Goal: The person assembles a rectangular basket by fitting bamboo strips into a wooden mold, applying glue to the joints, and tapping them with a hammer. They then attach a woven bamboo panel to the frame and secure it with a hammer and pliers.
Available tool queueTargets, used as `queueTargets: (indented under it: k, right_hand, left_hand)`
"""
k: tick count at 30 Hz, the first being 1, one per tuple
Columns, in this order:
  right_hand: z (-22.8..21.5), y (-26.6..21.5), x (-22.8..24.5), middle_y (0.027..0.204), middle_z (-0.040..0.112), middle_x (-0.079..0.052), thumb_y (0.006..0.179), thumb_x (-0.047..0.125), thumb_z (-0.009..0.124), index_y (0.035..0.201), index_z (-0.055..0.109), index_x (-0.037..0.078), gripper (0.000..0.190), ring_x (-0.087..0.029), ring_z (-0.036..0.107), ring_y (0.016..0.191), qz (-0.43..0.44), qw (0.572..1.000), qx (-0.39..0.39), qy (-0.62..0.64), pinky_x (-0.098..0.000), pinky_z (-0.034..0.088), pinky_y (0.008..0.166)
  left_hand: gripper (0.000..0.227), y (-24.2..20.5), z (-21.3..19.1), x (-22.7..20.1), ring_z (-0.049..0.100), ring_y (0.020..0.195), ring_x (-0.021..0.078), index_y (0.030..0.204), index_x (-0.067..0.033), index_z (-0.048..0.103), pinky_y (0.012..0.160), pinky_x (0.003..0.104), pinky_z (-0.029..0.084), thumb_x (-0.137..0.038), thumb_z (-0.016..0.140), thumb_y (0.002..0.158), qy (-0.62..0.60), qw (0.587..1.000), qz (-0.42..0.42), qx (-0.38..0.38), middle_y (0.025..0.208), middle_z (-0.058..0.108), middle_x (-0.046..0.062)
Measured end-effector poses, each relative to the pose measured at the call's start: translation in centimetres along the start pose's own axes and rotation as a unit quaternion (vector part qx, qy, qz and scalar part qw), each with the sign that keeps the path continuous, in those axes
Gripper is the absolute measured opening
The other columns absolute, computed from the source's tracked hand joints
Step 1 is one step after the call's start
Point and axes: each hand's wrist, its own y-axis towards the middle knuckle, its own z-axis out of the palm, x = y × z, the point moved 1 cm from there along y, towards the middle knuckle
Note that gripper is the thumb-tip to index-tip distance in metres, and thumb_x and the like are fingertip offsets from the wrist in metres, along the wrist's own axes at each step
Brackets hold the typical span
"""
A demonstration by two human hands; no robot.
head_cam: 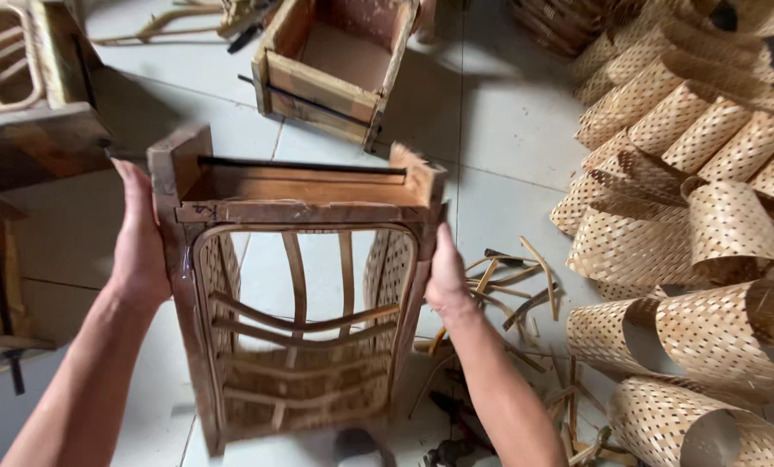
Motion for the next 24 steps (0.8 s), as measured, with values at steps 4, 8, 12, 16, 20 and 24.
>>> queueTargets:
  k: [4,8,12,16,20,24]
  right_hand:
    - [4.5,-5.7,8.1,0.140,0.057,-0.013,0.093,0.070,0.037,0.150,0.042,0.007,0.085,-0.025,0.059,0.120,-0.043,0.999,0.007,-0.019,-0.0461,0.051,0.096]
    - [2.8,-11.1,6.2,0.155,0.044,-0.021,0.096,0.067,0.059,0.152,0.038,-0.006,0.095,-0.020,0.046,0.140,-0.073,0.990,0.025,-0.121,-0.0415,0.038,0.119]
    - [-3.8,-16.5,-1.2,0.120,0.054,-0.029,0.103,0.039,0.071,0.116,0.036,-0.017,0.067,-0.024,0.055,0.105,-0.005,0.923,-0.089,-0.375,-0.0411,0.048,0.088]
    - [-6.9,-24.9,-7.2,0.080,0.075,-0.014,0.088,0.029,0.079,0.087,0.071,-0.008,0.037,-0.021,0.063,0.068,0.071,0.896,-0.084,-0.429,-0.0366,0.052,0.063]
    - [-8.4,-28.7,-15.6,0.087,0.080,-0.011,0.073,0.023,0.087,0.095,0.076,0.004,0.031,-0.019,0.077,0.077,0.079,0.860,-0.110,-0.492,-0.0326,0.059,0.071]
    - [-10.3,-29.7,-21.3,0.093,0.079,-0.014,0.073,0.024,0.088,0.100,0.076,0.006,0.034,-0.023,0.077,0.082,0.131,0.815,-0.116,-0.552,-0.0352,0.059,0.074]
  left_hand:
    - [0.093,-4.8,1.9,-5.0,0.055,0.137,0.0196,0.156,-0.0103,0.041,0.113,0.038,0.048,-0.078,0.032,0.093,-0.058,0.988,0.118,0.077,0.151,0.054,0.008]
    - [0.091,-10.3,0.0,-0.9,0.058,0.125,0.0212,0.150,-0.0034,0.045,0.105,0.041,0.051,-0.078,0.029,0.101,-0.007,0.991,0.095,0.092,0.135,0.060,0.011]
    - [0.059,-16.1,-3.9,11.4,0.051,0.078,0.0175,0.104,-0.0008,0.057,0.065,0.039,0.044,-0.058,0.045,0.112,0.136,0.990,0.009,-0.033,0.089,0.056,0.013]
    - [0.044,-24.9,-5.2,19.9,0.053,0.068,0.0209,0.093,0.0062,0.066,0.062,0.039,0.046,-0.038,0.067,0.096,0.363,0.922,-0.095,-0.094,0.075,0.061,0.019]
    - [0.040,-29.8,-6.7,27.7,0.061,0.078,0.0200,0.110,-0.0001,0.067,0.071,0.039,0.050,-0.033,0.071,0.087,0.273,0.935,-0.133,-0.182,0.087,0.072,0.014]
    - [0.042,-30.8,-10.3,35.6,0.059,0.084,0.0264,0.111,0.0032,0.070,0.075,0.041,0.050,-0.036,0.069,0.098,0.305,0.915,-0.209,-0.160,0.091,0.071,0.022]
